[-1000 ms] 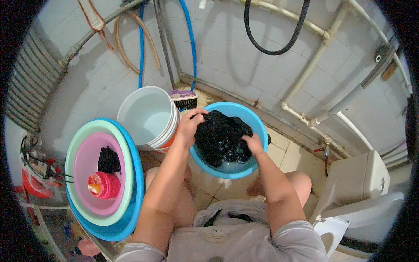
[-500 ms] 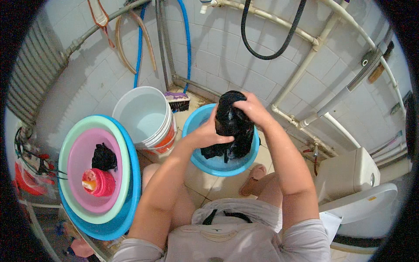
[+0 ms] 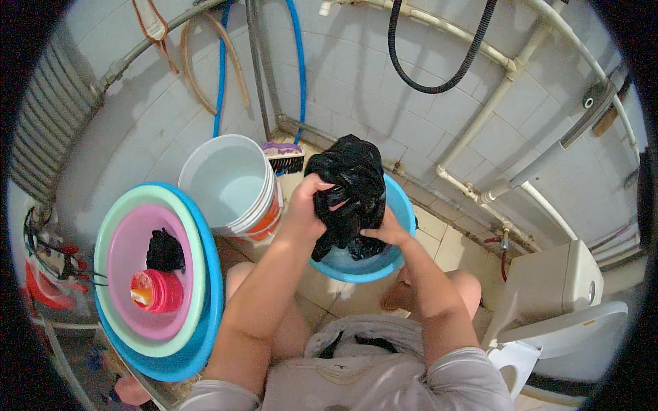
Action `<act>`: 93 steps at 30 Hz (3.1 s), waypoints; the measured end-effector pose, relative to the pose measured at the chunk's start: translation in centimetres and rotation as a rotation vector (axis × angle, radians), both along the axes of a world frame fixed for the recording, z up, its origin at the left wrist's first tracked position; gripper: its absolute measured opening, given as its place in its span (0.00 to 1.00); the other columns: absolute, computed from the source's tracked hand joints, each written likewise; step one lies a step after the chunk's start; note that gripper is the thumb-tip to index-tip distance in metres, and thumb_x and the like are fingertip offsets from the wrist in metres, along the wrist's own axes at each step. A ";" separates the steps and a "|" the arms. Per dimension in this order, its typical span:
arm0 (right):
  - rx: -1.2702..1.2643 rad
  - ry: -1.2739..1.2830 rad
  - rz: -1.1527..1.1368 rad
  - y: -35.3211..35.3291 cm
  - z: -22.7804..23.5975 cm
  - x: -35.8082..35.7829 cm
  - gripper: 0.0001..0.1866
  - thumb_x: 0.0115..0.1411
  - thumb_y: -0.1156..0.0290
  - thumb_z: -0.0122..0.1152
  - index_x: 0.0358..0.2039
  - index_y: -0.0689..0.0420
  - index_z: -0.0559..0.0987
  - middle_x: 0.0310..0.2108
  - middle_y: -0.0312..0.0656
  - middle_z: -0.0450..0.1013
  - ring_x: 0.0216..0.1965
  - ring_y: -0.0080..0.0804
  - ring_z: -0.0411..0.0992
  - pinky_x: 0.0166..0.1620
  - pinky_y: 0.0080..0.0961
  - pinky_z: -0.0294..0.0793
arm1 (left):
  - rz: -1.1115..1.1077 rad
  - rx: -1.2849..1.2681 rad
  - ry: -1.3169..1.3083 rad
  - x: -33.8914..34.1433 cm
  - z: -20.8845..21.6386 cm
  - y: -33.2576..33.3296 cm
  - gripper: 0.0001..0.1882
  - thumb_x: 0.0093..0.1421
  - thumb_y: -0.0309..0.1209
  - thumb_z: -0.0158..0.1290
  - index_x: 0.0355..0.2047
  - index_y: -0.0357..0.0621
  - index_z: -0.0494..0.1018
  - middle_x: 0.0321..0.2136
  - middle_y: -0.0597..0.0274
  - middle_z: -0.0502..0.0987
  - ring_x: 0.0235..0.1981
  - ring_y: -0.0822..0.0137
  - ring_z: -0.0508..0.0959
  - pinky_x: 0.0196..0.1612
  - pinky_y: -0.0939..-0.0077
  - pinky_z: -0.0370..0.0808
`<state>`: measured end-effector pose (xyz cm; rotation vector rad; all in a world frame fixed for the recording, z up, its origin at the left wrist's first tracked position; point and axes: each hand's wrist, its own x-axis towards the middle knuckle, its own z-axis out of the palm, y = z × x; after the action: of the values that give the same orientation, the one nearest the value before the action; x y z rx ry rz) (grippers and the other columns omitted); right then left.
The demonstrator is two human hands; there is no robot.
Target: The person sits on the bathroom floor and hand-washes a dark garment in a blue basin filled with water. They repeatedly submerge, agitate, and wring the fabric by hand. After washing, they transfer the garment to a pink basin and empty the blue basin into the toilet.
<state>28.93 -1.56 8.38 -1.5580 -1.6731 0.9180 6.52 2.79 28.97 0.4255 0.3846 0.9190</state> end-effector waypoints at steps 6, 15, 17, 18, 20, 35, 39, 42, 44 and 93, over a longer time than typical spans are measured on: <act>-0.160 0.632 -0.510 0.4 0.7 -1.4 0.26 0.50 0.75 0.59 0.51 0.60 0.68 0.46 0.47 0.69 0.46 0.39 0.68 0.49 0.33 0.67 | 0.172 -0.013 0.065 -1.3 2.1 0.0 0.18 0.49 0.32 0.43 0.41 0.38 0.69 0.36 0.57 0.75 0.32 0.64 0.75 0.38 0.71 0.74; 0.260 0.308 -0.423 1.0 7.5 0.3 0.36 0.47 0.86 0.55 0.59 0.54 0.60 0.53 0.46 0.65 0.54 0.35 0.63 0.57 0.27 0.60 | 0.000 0.328 0.657 -0.5 -6.7 3.7 0.20 0.46 0.29 0.53 0.42 0.38 0.70 0.28 0.59 0.74 0.30 0.62 0.74 0.39 0.66 0.72; 0.121 -0.047 -0.245 0.7 4.1 1.9 0.39 0.42 0.87 0.54 0.59 0.53 0.62 0.58 0.53 0.59 0.61 0.43 0.55 0.61 0.27 0.53 | -0.080 0.657 1.292 0.4 -10.0 4.2 0.24 0.47 0.32 0.53 0.45 0.34 0.67 0.40 0.49 0.72 0.42 0.56 0.73 0.47 0.68 0.70; -0.024 -0.205 -0.131 0.7 2.9 2.0 0.40 0.42 0.80 0.59 0.60 0.51 0.60 0.60 0.54 0.54 0.63 0.46 0.50 0.61 0.33 0.50 | -0.025 0.721 1.664 1.2 -14.2 4.3 0.31 0.46 0.32 0.55 0.51 0.33 0.62 0.54 0.44 0.59 0.51 0.52 0.67 0.53 0.69 0.65; -0.240 -0.432 -0.035 -0.2 2.1 1.4 0.45 0.42 0.66 0.64 0.62 0.48 0.56 0.63 0.57 0.44 0.65 0.51 0.41 0.62 0.44 0.46 | -0.132 0.861 1.777 2.3 -14.7 3.6 0.39 0.47 0.32 0.56 0.59 0.48 0.53 0.61 0.50 0.46 0.60 0.48 0.54 0.58 0.63 0.59; -0.279 -0.830 0.005 4.0 -4.3 -1.4 0.29 0.50 0.63 0.56 0.54 0.56 0.66 0.46 0.53 0.63 0.53 0.50 0.59 0.55 0.52 0.57 | -0.507 1.212 2.008 6.1 -23.9 5.2 0.33 0.51 0.38 0.54 0.58 0.61 0.57 0.58 0.55 0.55 0.57 0.50 0.57 0.53 0.47 0.60; -0.313 -0.578 -0.104 6.2 -5.5 -0.1 0.25 0.54 0.65 0.50 0.52 0.61 0.67 0.41 0.57 0.69 0.48 0.50 0.66 0.56 0.43 0.58 | -0.360 1.112 1.941 7.0 -24.0 7.0 0.30 0.51 0.37 0.54 0.55 0.57 0.62 0.49 0.54 0.65 0.51 0.52 0.65 0.51 0.55 0.65; -0.228 -0.541 -0.250 6.2 -7.3 0.4 0.26 0.60 0.56 0.45 0.52 0.63 0.67 0.51 0.59 0.65 0.54 0.50 0.63 0.57 0.40 0.58 | -0.265 0.977 1.845 6.8 -25.5 8.2 0.30 0.51 0.40 0.56 0.54 0.48 0.62 0.47 0.49 0.68 0.49 0.50 0.68 0.53 0.60 0.65; -0.453 -0.107 -0.351 6.8 -7.1 1.6 0.30 0.59 0.49 0.45 0.54 0.60 0.66 0.52 0.56 0.65 0.55 0.48 0.62 0.58 0.39 0.56 | -0.166 0.788 1.649 6.1 -27.7 8.8 0.31 0.52 0.44 0.55 0.53 0.43 0.62 0.49 0.46 0.67 0.49 0.49 0.69 0.54 0.61 0.64; -0.257 -0.805 0.108 -1.5 3.3 -1.3 0.44 0.41 0.52 0.68 0.60 0.35 0.59 0.64 0.49 0.43 0.64 0.50 0.42 0.57 0.57 0.51 | -0.666 1.070 1.639 3.4 -18.3 1.8 0.39 0.47 0.49 0.59 0.57 0.58 0.56 0.57 0.43 0.53 0.58 0.39 0.54 0.58 0.53 0.58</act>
<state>27.60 -3.07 11.68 -2.2189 -2.2592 0.5946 9.91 4.56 10.72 2.1642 1.1084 -0.1815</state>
